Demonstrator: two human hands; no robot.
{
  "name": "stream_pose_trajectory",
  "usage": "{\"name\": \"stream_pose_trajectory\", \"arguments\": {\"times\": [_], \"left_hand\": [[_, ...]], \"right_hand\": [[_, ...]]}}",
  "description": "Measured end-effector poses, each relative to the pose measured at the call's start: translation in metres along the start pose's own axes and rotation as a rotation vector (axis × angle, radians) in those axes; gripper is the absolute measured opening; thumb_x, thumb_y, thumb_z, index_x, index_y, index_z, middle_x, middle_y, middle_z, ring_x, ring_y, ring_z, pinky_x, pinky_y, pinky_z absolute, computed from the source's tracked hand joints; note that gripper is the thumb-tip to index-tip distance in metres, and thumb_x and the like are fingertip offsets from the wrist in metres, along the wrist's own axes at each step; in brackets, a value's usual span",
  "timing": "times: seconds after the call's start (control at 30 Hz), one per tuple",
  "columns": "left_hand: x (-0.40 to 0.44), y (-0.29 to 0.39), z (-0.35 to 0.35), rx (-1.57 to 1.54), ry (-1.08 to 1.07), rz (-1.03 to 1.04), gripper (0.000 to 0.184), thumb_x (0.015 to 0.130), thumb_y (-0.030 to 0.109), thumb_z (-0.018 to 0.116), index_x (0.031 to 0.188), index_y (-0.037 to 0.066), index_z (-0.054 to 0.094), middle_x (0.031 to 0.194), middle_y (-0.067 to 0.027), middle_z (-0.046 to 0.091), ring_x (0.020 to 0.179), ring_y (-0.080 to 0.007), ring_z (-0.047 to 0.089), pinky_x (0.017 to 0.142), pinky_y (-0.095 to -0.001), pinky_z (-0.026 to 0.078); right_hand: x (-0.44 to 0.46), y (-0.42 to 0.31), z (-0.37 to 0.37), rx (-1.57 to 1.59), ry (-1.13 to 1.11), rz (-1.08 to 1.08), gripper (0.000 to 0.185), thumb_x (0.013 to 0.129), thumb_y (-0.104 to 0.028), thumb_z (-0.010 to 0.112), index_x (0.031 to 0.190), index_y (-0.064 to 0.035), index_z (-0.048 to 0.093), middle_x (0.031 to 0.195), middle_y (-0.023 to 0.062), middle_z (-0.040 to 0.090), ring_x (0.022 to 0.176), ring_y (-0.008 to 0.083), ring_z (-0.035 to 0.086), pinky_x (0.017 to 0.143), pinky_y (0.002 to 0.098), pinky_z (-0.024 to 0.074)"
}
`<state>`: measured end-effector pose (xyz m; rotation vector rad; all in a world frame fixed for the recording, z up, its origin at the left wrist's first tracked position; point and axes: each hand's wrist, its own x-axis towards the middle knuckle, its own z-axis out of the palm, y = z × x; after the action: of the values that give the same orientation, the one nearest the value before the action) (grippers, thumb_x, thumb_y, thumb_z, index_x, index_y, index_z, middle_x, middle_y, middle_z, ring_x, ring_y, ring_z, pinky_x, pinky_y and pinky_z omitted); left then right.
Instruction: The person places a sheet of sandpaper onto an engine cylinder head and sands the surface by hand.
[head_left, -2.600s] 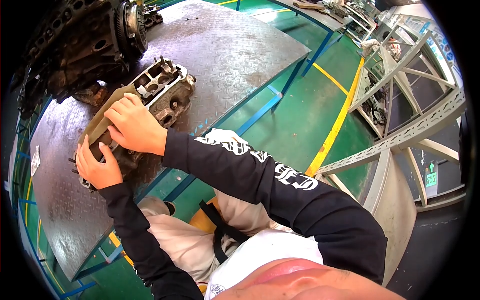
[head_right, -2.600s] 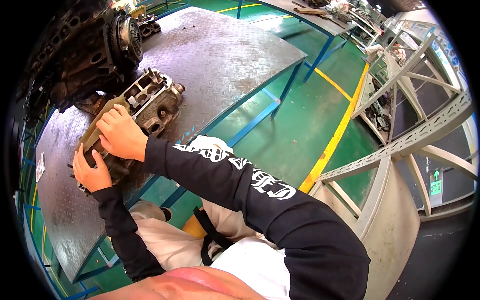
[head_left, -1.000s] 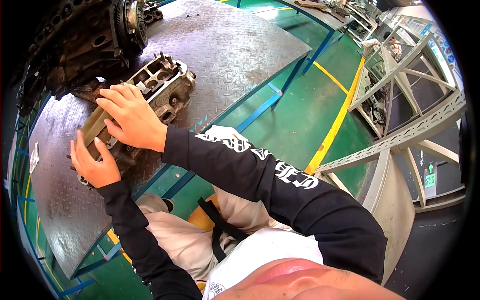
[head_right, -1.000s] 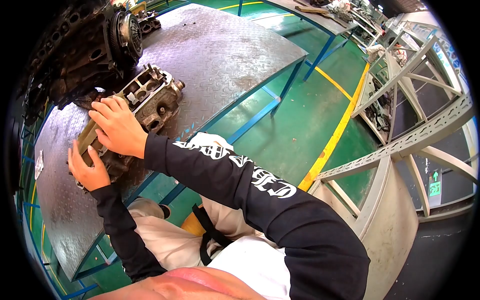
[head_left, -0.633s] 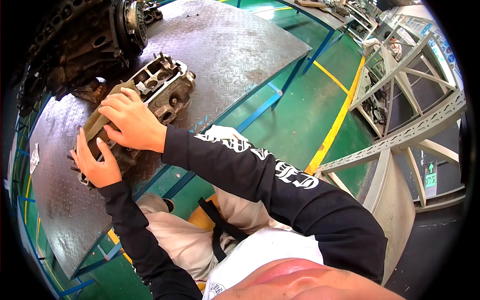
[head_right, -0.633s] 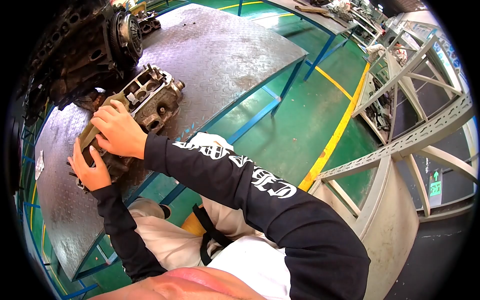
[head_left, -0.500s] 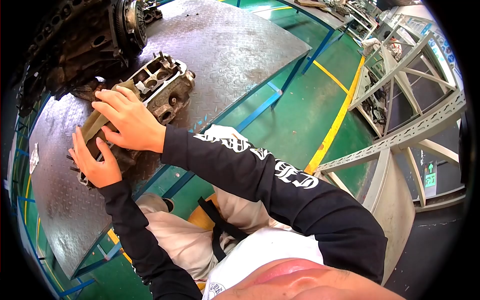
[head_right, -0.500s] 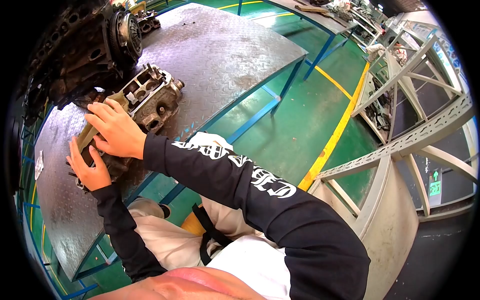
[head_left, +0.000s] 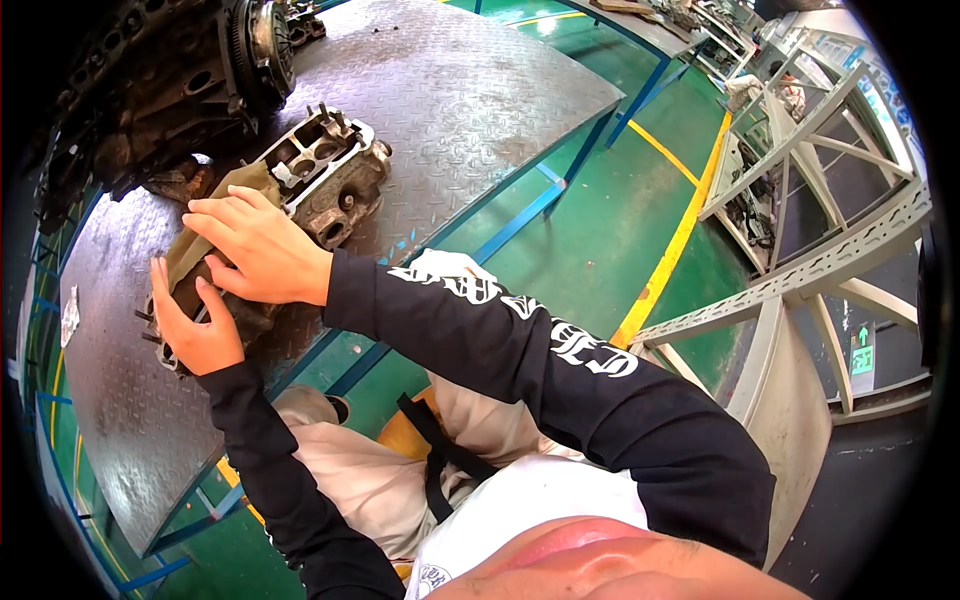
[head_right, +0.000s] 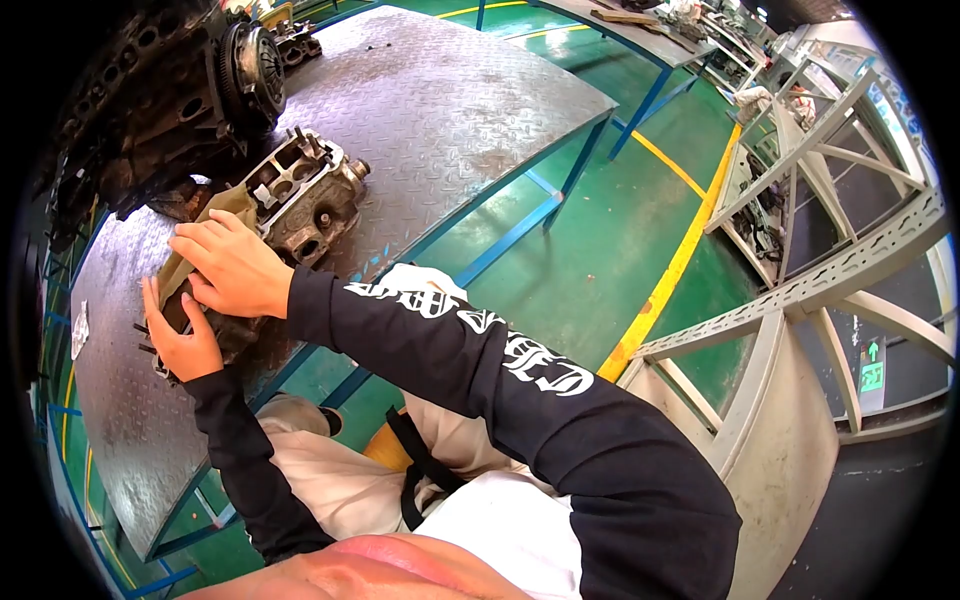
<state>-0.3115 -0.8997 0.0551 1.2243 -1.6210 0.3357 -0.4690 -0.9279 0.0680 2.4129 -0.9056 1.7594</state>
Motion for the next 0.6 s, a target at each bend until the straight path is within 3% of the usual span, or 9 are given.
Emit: {"name": "stream_pose_trajectory", "arguments": {"times": [0.17, 0.4, 0.47, 0.6], "left_hand": [[0.004, 0.012, -0.004, -0.009, 0.052, 0.277, 0.052, 0.094, 0.009, 0.061, 0.144, 0.0, 0.05, 0.143, -0.0178, 0.056, 0.131, -0.0347, 0.055, 0.111, -0.048, 0.04], [0.007, 0.005, -0.001, -0.114, -0.054, 0.256, 0.053, 0.094, 0.011, 0.061, 0.145, 0.001, 0.049, 0.146, -0.0178, 0.054, 0.136, -0.0355, 0.05, 0.113, -0.0457, 0.038], [0.005, 0.008, 0.004, -0.175, -0.067, 0.212, 0.053, 0.095, 0.011, 0.061, 0.145, 0.001, 0.049, 0.146, -0.0187, 0.053, 0.135, -0.0365, 0.051, 0.113, -0.045, 0.038], [0.008, 0.012, -0.003, -0.171, -0.028, 0.269, 0.05, 0.097, 0.011, 0.061, 0.145, 0.001, 0.049, 0.148, -0.0187, 0.052, 0.136, -0.0363, 0.05, 0.114, -0.0446, 0.038]], "right_hand": [[0.003, 0.001, 0.0, 0.105, 0.08, -0.054, 0.049, 0.081, -0.009, 0.064, 0.128, 0.0035, 0.054, 0.142, 0.0238, 0.05, 0.129, 0.0426, 0.049, 0.113, 0.0512, 0.0389], [0.003, 0.0, 0.001, 0.163, 0.069, -0.069, 0.05, 0.08, -0.006, 0.061, 0.128, 0.0041, 0.053, 0.147, 0.0248, 0.046, 0.131, 0.0432, 0.049, 0.111, 0.0488, 0.0413], [0.001, 0.0, 0.002, 0.236, -0.026, 0.008, 0.049, 0.081, -0.006, 0.061, 0.128, 0.0035, 0.053, 0.148, 0.0246, 0.046, 0.129, 0.0419, 0.05, 0.109, 0.0479, 0.043], [0.003, 0.002, 0.002, 0.195, 0.027, -0.038, 0.045, 0.082, -0.008, 0.06, 0.126, 0.0025, 0.055, 0.148, 0.0248, 0.046, 0.128, 0.0411, 0.052, 0.107, 0.0471, 0.0449]]}}
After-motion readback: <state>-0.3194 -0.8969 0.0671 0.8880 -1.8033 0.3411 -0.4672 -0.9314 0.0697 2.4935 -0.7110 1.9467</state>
